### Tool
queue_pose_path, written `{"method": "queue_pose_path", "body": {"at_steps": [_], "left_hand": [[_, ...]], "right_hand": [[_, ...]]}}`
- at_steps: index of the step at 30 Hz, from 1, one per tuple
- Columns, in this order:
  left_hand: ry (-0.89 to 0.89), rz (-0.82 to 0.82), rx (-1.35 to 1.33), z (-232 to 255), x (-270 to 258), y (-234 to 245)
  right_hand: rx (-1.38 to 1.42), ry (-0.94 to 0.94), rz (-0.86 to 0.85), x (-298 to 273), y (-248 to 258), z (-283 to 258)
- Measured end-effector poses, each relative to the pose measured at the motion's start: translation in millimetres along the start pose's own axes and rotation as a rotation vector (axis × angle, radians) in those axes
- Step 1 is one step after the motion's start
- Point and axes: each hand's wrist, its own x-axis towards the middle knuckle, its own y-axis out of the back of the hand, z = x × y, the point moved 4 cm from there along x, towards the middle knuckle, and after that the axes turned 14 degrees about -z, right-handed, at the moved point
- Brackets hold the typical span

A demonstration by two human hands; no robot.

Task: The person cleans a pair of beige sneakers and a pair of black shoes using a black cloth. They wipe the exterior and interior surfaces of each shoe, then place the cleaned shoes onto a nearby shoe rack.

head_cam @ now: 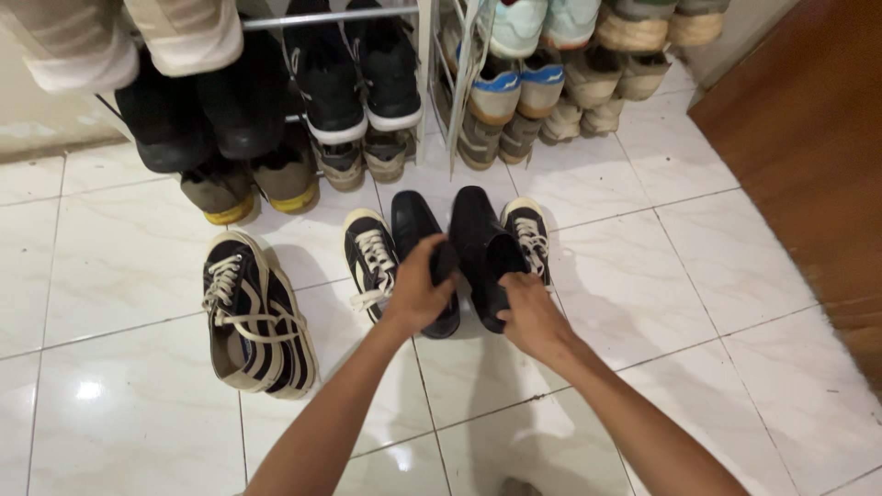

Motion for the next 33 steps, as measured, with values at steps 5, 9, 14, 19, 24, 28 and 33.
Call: {"method": "queue_pose_path", "body": {"at_steps": [5,9,14,19,24,28,33], "left_hand": [[0.155,0.079,-0.096,11,20,44],[0.003,0.162,0.067,36,29,74],[-0.064,-0.012,0.293,61,15,103],[0.015,-0.008,0.388,73,-22,104],[0.216,0.115,0.412,74,-37,63],[0.38,0.1,0.206,45,-25,37],[0.353,0.02,-0.016,6,-14,18]], "right_hand": [[-0.064,0.012,-0.041,-18,63,-25],[0.043,0.115,-0.046,-15,99,-46],[0.106,0.176,-0.189,4,102,-64],[0.114,0.297,-0.293,23,71,-62],[0.142,0.181,-0.253,45,25,-52],[0.331,0.17,-0.282,51,6,-43],[0.295,0.029,-0.256,57,3,-35]]}}
